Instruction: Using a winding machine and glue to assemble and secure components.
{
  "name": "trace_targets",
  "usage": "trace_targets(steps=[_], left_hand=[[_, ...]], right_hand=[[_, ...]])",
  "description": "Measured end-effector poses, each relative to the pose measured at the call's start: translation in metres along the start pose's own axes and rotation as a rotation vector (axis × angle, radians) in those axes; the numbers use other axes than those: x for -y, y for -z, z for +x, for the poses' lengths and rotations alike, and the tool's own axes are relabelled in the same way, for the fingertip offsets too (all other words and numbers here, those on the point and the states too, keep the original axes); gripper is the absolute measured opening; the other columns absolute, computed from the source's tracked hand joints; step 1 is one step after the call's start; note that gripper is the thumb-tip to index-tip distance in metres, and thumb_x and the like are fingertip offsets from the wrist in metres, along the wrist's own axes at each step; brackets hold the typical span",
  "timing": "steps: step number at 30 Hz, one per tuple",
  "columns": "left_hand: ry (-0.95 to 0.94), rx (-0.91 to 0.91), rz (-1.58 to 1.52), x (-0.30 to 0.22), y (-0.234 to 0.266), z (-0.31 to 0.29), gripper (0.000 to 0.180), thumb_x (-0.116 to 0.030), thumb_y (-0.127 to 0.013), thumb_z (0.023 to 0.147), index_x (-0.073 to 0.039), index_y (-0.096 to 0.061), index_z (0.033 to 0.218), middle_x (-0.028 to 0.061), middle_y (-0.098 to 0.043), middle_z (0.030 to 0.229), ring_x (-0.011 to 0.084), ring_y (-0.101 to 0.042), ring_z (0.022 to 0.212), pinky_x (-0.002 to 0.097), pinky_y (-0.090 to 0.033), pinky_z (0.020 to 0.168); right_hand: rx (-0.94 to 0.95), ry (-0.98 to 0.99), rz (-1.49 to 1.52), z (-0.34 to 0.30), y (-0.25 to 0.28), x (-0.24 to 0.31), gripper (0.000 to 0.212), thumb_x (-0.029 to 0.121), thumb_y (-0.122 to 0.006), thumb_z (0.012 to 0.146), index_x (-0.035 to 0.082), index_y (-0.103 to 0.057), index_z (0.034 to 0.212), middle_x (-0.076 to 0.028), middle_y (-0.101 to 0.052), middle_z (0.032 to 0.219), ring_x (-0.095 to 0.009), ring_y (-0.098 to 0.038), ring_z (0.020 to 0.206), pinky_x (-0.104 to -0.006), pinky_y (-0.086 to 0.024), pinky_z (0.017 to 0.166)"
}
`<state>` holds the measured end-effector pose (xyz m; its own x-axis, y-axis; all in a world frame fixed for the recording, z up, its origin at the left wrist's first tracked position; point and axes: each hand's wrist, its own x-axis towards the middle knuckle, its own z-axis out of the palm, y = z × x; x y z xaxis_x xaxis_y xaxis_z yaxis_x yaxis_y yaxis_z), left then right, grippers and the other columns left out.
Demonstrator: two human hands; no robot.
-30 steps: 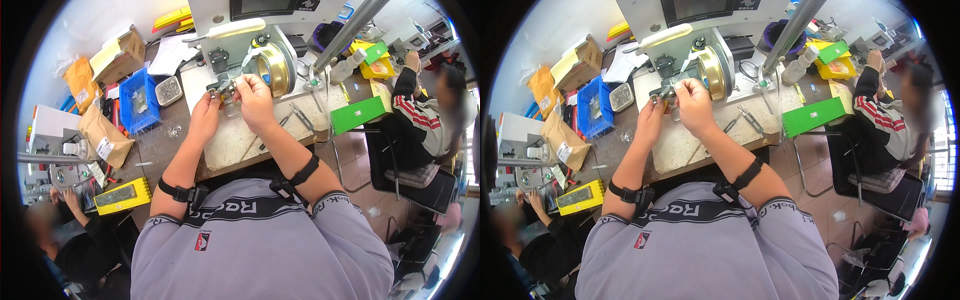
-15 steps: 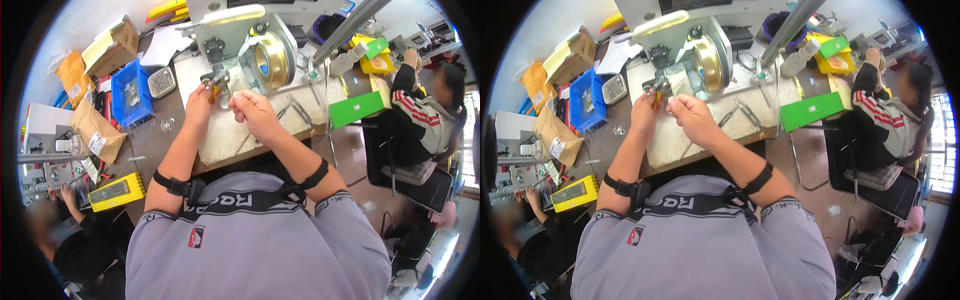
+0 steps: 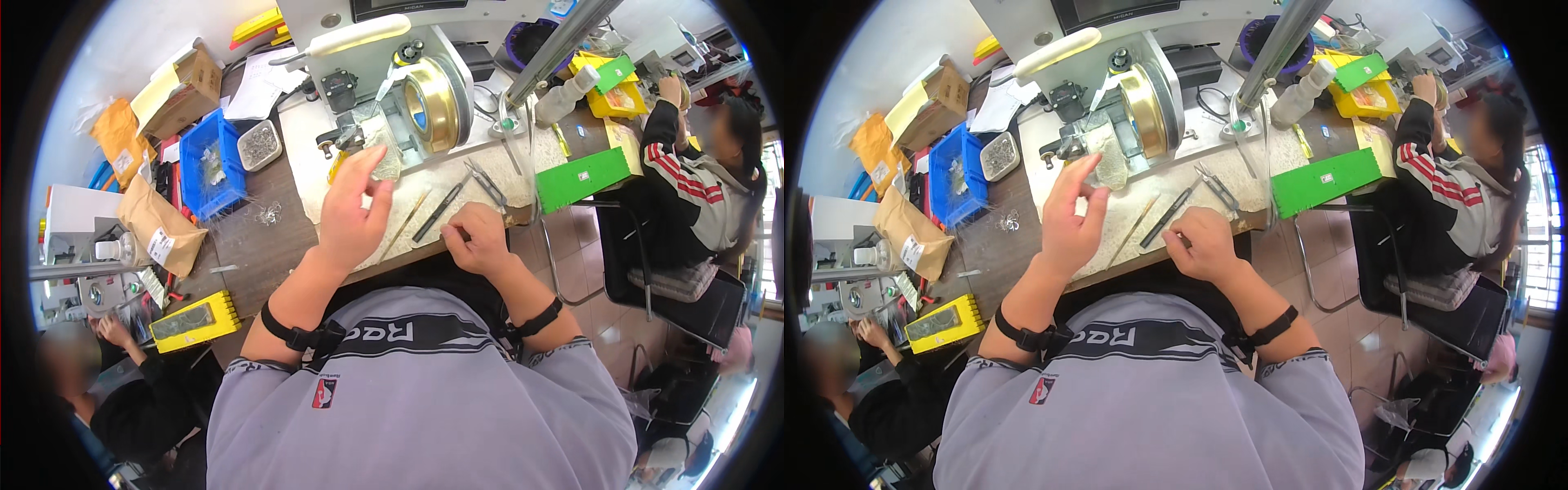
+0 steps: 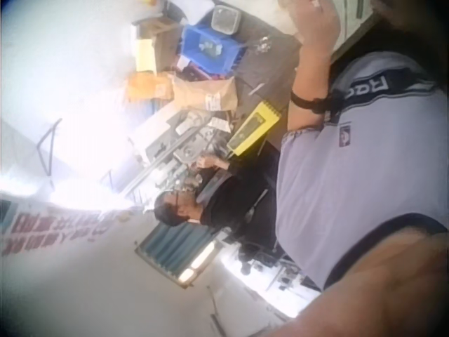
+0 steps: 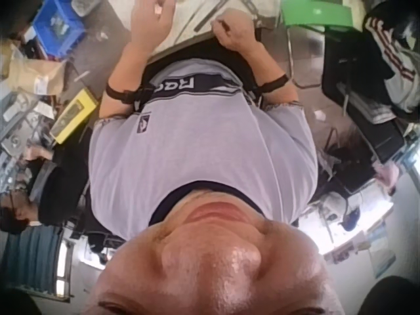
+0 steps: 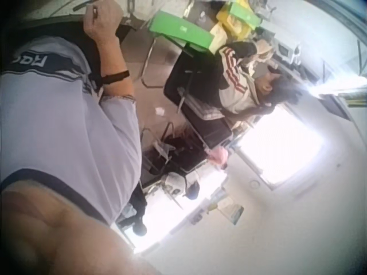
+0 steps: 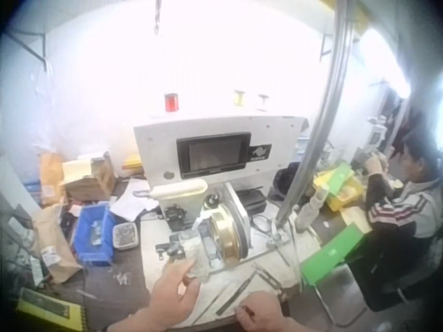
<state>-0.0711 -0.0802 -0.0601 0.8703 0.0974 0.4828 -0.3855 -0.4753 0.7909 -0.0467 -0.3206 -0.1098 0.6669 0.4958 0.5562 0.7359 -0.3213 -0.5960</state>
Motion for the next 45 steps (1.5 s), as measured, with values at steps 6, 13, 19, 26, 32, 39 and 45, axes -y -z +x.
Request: trace_targets(steps=[6,13,19,26,32,39,45], left_hand=[[0.362,0.146,-0.231,0.001,-0.026,0.025,0.045,-0.01,-0.065,0.1,0.004,-0.056,0.142,0.0126,-0.068,0.121,0.0104,-0.063,0.084,0.027,-0.053,0.078],[0.489,-0.026,-0.174,-0.014,0.008,0.016,0.018,-0.018,-0.071,0.099,0.0,-0.071,0.102,-0.0009,-0.066,0.078,0.0061,-0.057,0.071,0.0235,-0.047,0.066],[0.39,-0.192,0.015,-0.002,0.051,0.016,0.021,-0.02,-0.074,0.098,0.001,-0.071,0.096,-0.0033,-0.062,0.075,0.0036,-0.05,0.067,0.0217,-0.041,0.061],[0.445,-0.241,-0.055,0.019,0.071,0.027,0.021,-0.019,-0.074,0.099,0.001,-0.069,0.094,-0.005,-0.062,0.077,0.002,-0.05,0.068,0.02,-0.04,0.061],[0.457,-0.257,-0.099,0.034,0.075,0.03,0.022,-0.02,-0.075,0.098,0.0,-0.069,0.091,-0.0058,-0.061,0.075,0.0014,-0.048,0.066,0.02,-0.037,0.058],[0.612,-0.166,-0.202,0.043,0.07,0.031,0.013,-0.013,-0.076,0.093,-0.003,-0.07,0.088,-0.0073,-0.059,0.076,0.0011,-0.046,0.069,0.0206,-0.034,0.061],[0.67,-0.11,-0.21,0.038,0.07,0.036,0.013,-0.012,-0.076,0.092,-0.003,-0.069,0.087,-0.0091,-0.054,0.073,0.0008,-0.04,0.065,0.0214,-0.029,0.057]], right_hand=[[-0.121,0.062,-0.124,-0.005,-0.009,-0.017,0.013,0.009,-0.077,0.079,0.01,-0.063,0.078,-0.008,-0.057,0.068,-0.031,-0.056,0.061,-0.0418,-0.042,0.056],[-0.179,0.062,-0.142,-0.005,-0.012,-0.018,0.013,0.009,-0.076,0.076,0.009,-0.063,0.077,-0.008,-0.058,0.069,-0.03,-0.056,0.061,-0.0417,-0.041,0.058],[-0.198,0.069,-0.138,-0.006,-0.011,-0.018,0.012,0.011,-0.076,0.077,0.009,-0.065,0.082,-0.009,-0.061,0.074,-0.031,-0.059,0.065,-0.0412,-0.043,0.061],[-0.176,0.067,-0.138,-0.004,-0.013,-0.018,0.012,0.011,-0.075,0.078,0.008,-0.065,0.083,-0.009,-0.063,0.077,-0.031,-0.059,0.066,-0.0407,-0.044,0.062],[-0.174,0.064,-0.128,-0.002,-0.015,-0.018,0.011,0.011,-0.074,0.08,0.008,-0.064,0.083,-0.009,-0.063,0.076,-0.03,-0.06,0.066,-0.041,-0.044,0.062],[-0.162,0.038,-0.157,-0.007,-0.01,-0.019,0.011,0.01,-0.073,0.08,0.006,-0.063,0.084,-0.011,-0.064,0.078,-0.032,-0.06,0.07,-0.0422,-0.045,0.064],[-0.167,0.038,-0.131,-0.006,-0.013,-0.018,0.013,0.011,-0.074,0.081,0.005,-0.065,0.089,-0.012,-0.065,0.082,-0.034,-0.061,0.075,-0.0429,-0.048,0.068]])
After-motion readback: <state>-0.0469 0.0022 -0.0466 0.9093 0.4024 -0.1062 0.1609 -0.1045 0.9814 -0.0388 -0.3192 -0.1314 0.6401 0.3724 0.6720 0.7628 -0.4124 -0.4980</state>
